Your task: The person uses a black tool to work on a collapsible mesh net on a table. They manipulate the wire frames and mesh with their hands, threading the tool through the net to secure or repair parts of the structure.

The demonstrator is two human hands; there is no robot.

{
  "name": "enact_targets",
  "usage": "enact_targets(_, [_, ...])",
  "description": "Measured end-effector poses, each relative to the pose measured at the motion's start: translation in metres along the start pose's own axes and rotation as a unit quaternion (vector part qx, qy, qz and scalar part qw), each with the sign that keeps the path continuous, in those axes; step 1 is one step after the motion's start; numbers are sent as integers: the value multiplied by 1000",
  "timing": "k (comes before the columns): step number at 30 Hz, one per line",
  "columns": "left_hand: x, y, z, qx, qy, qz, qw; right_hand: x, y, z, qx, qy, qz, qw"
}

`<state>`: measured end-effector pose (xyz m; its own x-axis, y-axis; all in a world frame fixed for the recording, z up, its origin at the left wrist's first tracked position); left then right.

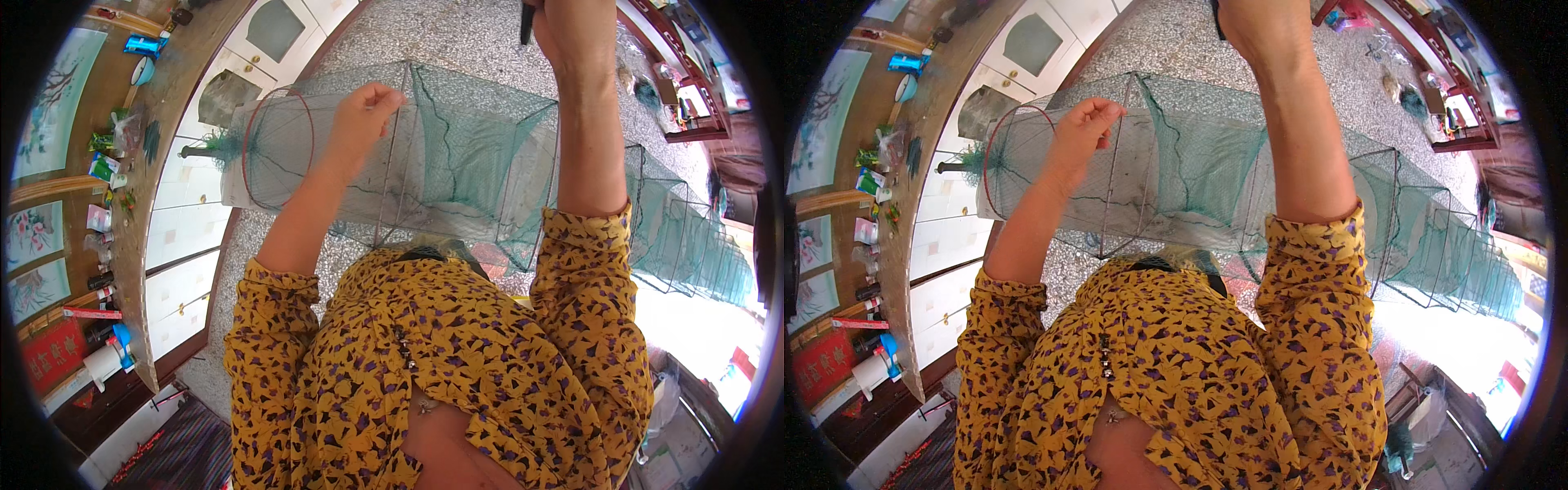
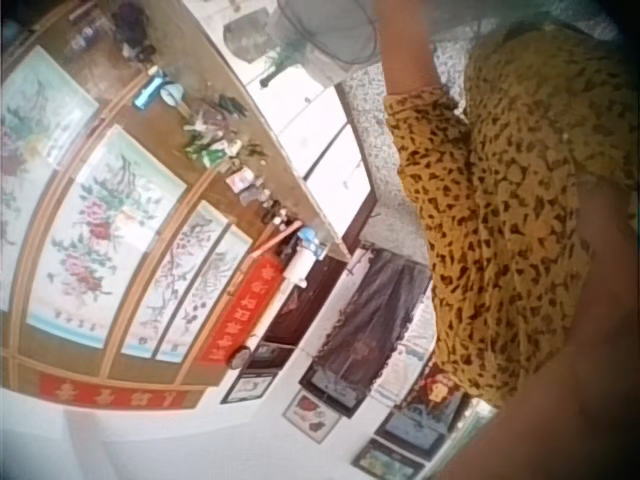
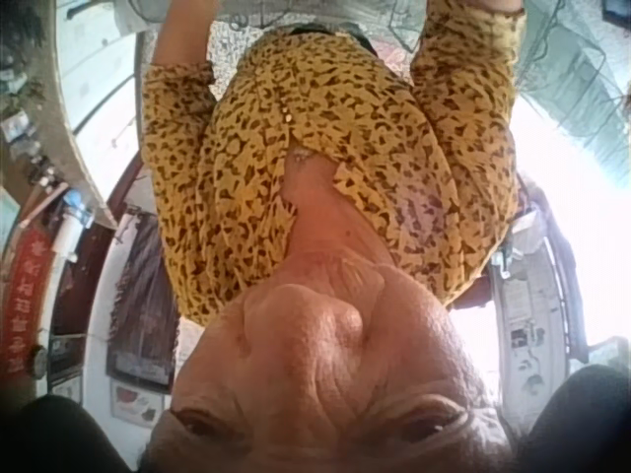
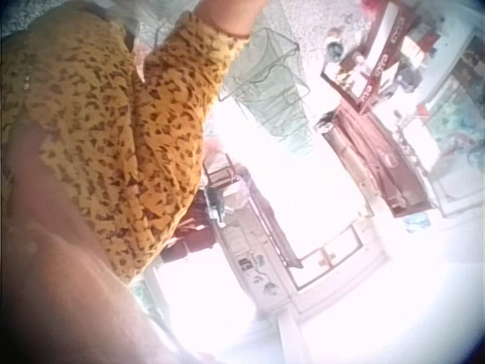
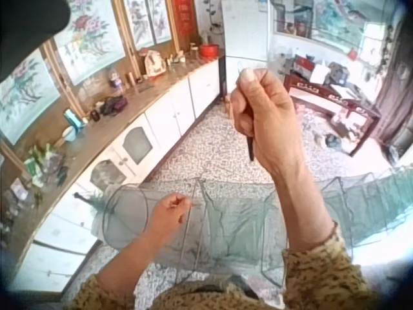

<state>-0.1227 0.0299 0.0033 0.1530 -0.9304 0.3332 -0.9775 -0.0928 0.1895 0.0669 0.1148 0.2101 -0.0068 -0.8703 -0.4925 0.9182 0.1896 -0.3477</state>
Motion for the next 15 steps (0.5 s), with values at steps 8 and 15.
enact_targets(8, [-32,39,-12,63,-22,-16,998,53,-25,-66,340,108,244,902])
enact_targets(15, [-26,51,-14,30,21,-12,999,94,-42,-111,492,59,269,826])
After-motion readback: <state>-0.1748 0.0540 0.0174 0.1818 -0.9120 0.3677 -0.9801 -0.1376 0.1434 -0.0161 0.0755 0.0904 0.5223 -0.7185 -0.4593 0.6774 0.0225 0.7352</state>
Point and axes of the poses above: each hand's wrist, its own x-axis away from the middle knuckle, its own y-axis out of the back of the hand, z = x × y, the point moved 9 cm from there along -x, towards the middle knuckle, and after that the axes turned 6 degrees about -z, right-handed, at the moved point
